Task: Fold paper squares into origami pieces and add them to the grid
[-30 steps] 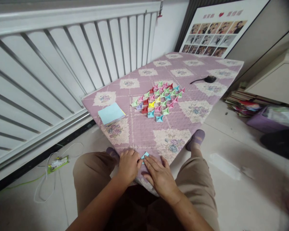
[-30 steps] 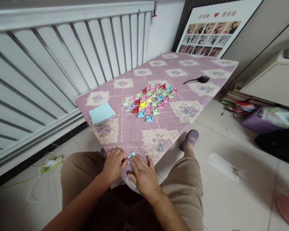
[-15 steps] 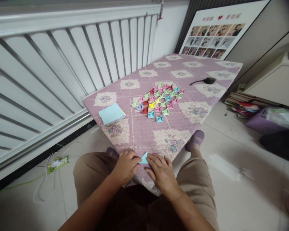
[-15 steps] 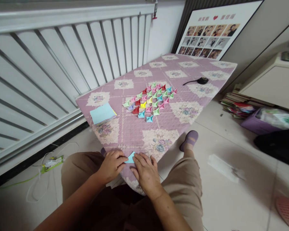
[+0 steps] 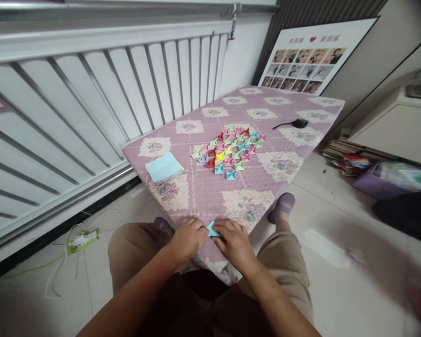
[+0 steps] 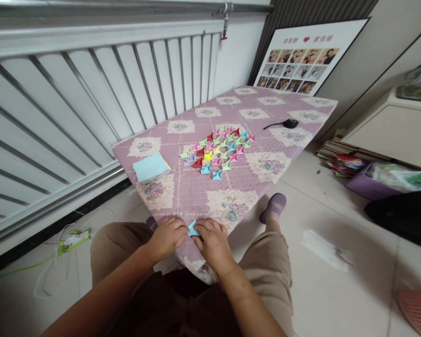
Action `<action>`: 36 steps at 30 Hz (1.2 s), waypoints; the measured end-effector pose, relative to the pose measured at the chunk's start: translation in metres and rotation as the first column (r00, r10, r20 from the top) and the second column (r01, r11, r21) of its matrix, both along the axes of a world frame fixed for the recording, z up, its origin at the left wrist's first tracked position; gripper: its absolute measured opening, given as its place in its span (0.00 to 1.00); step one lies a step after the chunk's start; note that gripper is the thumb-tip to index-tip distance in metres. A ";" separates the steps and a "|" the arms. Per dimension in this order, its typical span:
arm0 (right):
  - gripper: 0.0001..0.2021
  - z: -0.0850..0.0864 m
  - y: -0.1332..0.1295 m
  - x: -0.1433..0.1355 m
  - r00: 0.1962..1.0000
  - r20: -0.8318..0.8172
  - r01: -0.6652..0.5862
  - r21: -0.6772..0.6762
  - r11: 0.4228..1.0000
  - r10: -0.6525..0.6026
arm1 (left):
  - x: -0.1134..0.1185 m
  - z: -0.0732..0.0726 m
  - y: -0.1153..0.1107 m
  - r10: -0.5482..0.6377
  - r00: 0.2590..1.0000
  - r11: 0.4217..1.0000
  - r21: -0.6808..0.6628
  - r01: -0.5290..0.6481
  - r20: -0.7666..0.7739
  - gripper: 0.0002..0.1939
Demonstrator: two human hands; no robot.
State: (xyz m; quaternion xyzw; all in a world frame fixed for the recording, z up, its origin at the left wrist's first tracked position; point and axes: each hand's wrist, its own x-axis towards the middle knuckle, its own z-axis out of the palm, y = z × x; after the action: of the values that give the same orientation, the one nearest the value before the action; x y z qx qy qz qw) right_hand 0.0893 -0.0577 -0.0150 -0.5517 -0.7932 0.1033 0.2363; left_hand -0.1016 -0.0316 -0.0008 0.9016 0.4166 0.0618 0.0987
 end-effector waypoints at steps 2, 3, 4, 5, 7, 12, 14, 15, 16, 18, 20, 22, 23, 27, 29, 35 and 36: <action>0.08 0.003 0.002 -0.002 1.000 0.017 0.011 -0.005 1.000 -0.011 | 0.000 -0.001 0.002 0.006 1.000 1.000 -0.007 -0.006 0.031 0.09; 0.07 0.004 0.004 -0.002 1.000 0.028 0.012 -0.006 1.000 -0.012 | 0.000 -0.001 0.003 0.013 0.999 1.000 -0.009 -0.013 0.042 0.09; 0.06 0.006 0.005 -0.003 0.999 0.043 0.008 -0.006 1.000 -0.008 | 0.001 -0.001 0.004 0.022 0.998 1.000 -0.011 -0.022 0.053 0.09; 0.06 0.007 0.006 -0.003 0.998 0.062 0.000 -0.003 1.000 0.000 | 0.001 -0.002 0.005 0.033 0.997 0.999 -0.014 -0.033 0.064 0.09; 0.05 0.011 0.007 -0.005 0.993 0.117 -0.019 0.014 1.000 0.017 | 0.003 -0.002 0.006 0.051 0.995 0.999 -0.021 -0.049 0.083 0.10; 0.05 0.022 0.010 -0.012 0.946 0.325 -0.037 0.072 0.997 0.012 | 0.006 0.001 0.006 0.081 0.987 0.997 -0.025 -0.079 0.136 0.10; 0.06 0.024 0.010 -0.014 0.936 0.352 -0.015 0.101 0.995 -0.022 | 0.008 0.002 0.003 0.144 0.955 0.990 -0.027 -0.142 0.260 0.08; 0.07 0.024 0.011 -0.014 0.939 0.342 0.000 0.117 0.993 -0.041 | 0.011 0.002 0.000 0.208 0.911 0.977 -0.041 -0.207 0.355 0.09; 0.07 0.024 0.012 -0.014 0.947 0.318 0.014 0.132 0.991 -0.056 | 0.014 0.001 -0.003 0.290 0.842 0.955 -0.076 -0.287 0.455 0.12; 0.09 0.023 0.013 -0.013 0.968 0.238 0.035 0.157 0.987 -0.072 | 0.022 -0.002 -0.009 0.469 0.648 0.877 -0.230 -0.422 0.600 0.19; 0.09 0.022 0.014 -0.012 0.985 0.151 0.052 0.168 0.984 -0.078 | 0.032 -0.005 -0.014 0.593 0.509 0.804 -0.418 -0.423 0.624 0.21; 0.10 0.022 0.013 -0.013 0.993 0.085 0.062 0.168 0.984 -0.077 | 0.041 -0.007 -0.017 0.635 0.451 0.772 -0.535 -0.344 0.627 0.18; 0.09 0.023 0.012 -0.013 0.995 0.065 0.064 0.166 0.984 -0.075 | 0.045 -0.007 -0.017 0.638 0.441 0.768 -0.562 -0.307 0.632 0.16; 0.10 0.023 0.010 -0.014 0.995 0.041 0.084 0.165 0.983 -0.092 | 0.049 -0.001 -0.015 0.591 0.452 0.806 -0.507 -0.304 0.668 0.13; 0.09 0.023 0.010 -0.014 0.992 0.034 0.112 0.167 0.979 -0.120 | 0.049 0.002 -0.015 0.544 0.494 0.839 -0.424 -0.341 0.679 0.15; 0.10 0.028 0.011 -0.009 0.990 0.003 0.138 0.154 0.978 -0.141 | 0.051 0.011 -0.020 0.424 0.637 0.903 -0.245 -0.353 0.644 0.20; 0.10 0.029 0.011 -0.008 0.990 -0.008 0.141 0.150 0.978 -0.142 | 0.051 0.011 -0.022 0.413 0.662 0.908 -0.227 -0.352 0.626 0.20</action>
State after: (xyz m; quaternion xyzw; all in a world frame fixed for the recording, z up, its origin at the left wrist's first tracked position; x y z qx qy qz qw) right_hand 0.0816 -0.0467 0.0141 -0.5875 -0.7577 0.0253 0.2831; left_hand -0.0504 -0.0533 0.0107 0.7074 0.5364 0.3776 0.2632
